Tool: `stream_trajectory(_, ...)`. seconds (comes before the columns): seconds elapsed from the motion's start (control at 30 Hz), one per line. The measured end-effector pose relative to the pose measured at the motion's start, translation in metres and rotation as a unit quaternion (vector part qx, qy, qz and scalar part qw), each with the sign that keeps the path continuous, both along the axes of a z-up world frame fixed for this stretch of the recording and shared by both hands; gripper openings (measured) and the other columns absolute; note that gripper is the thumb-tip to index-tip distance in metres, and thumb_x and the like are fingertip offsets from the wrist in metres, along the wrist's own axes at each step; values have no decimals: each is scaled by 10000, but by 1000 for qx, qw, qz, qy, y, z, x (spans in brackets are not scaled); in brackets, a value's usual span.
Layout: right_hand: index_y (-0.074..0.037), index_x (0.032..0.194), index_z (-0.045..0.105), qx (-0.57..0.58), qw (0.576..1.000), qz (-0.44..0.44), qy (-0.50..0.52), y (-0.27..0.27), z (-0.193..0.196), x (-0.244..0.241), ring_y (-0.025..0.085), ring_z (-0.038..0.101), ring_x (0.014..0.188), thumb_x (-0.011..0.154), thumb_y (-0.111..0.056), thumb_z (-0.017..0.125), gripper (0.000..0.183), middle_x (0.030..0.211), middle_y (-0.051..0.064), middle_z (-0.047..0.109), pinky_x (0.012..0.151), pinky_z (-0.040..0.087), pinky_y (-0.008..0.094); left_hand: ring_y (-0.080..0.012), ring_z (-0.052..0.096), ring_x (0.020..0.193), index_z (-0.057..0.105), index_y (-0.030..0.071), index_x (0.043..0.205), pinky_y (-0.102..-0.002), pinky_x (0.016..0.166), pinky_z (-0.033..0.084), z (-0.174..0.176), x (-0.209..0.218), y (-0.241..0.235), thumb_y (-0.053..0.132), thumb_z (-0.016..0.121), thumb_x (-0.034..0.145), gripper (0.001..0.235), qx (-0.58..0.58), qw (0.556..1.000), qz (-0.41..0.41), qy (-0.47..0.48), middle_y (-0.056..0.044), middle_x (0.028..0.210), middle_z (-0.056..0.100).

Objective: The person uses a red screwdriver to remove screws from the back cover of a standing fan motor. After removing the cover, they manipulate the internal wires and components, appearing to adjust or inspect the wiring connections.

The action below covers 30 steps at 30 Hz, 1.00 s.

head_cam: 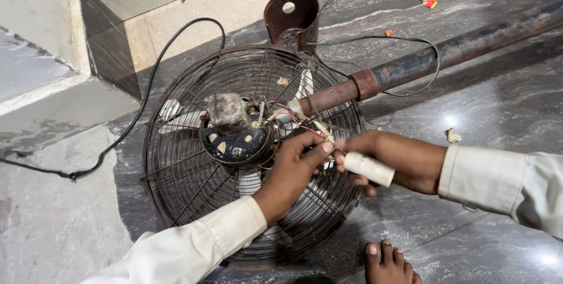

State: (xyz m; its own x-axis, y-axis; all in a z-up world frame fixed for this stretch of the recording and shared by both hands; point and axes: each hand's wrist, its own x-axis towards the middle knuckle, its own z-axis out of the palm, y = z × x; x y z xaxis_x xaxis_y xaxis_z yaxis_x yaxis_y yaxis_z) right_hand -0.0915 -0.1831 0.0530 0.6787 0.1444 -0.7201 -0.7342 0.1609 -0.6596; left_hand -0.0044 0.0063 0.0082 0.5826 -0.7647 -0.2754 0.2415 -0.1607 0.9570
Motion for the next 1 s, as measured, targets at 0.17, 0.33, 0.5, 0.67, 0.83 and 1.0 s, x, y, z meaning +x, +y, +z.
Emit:
stream_trajectory(0.17, -23, 1003, 640, -493, 707, 325, -389, -9, 10, 0, 277, 673, 703, 1018, -281, 548, 274, 945, 112, 615, 625, 555, 450, -114, 562, 889, 652, 19, 1122, -265, 737, 496, 26, -12, 5, 250, 537, 1015, 280, 108, 993, -23, 30, -30, 1052, 580)
stream_trajectory(0.33, -25, 1034, 608, -602, 588, 408, -354, -14, 12, 16, 291, 682, 684, 931, -218, 551, 226, 1025, 130, 574, 572, 569, 445, -148, 589, 935, 600, 5, 1155, -340, 721, 579, 39, -25, -3, 255, 509, 1013, 302, 79, 987, 24, 137, -70, 1116, 547)
stream_trajectory(0.5, -18, 1037, 618, -649, 522, 405, -379, -34, 8, 34, 300, 699, 772, 883, -159, 572, 214, 1076, 147, 594, 576, 580, 433, -176, 639, 830, 619, 6, 1161, -352, 686, 581, 47, -29, 7, 221, 485, 1017, 291, 95, 987, -32, 122, -89, 1007, 630)
stream_trajectory(0.67, -30, 1137, 606, -640, 591, 413, -264, -46, 18, 45, 300, 717, 764, 1010, -238, 493, 269, 1365, 126, 543, 691, 603, 413, -205, 688, 725, 638, 7, 1167, -363, 651, 584, 66, -30, 50, 186, 462, 1020, 291, 164, 975, -140, -51, -109, 897, 713)
stream_trajectory(0.83, -52, 1146, 670, -594, 669, 340, -289, -32, 30, 31, 351, 695, 926, 954, -325, 616, 337, 1067, 153, 682, 847, 561, 475, -211, 735, 662, 522, 13, 1286, -355, 649, 603, 70, -38, 65, 141, 446, 1023, 302, 156, 968, -167, -106, -109, 826, 776)
stream_trajectory(1.0, -108, 1235, 661, -504, 789, 295, -188, -14, 38, 20, 257, 741, 997, 927, -396, 647, 422, 1107, 115, 730, 916, 581, 412, -320, 653, 664, 637, 61, 1325, -491, 654, 527, 56, -23, 58, 126, 542, 1045, 303, 231, 939, -197, -164, -163, 745, 698)
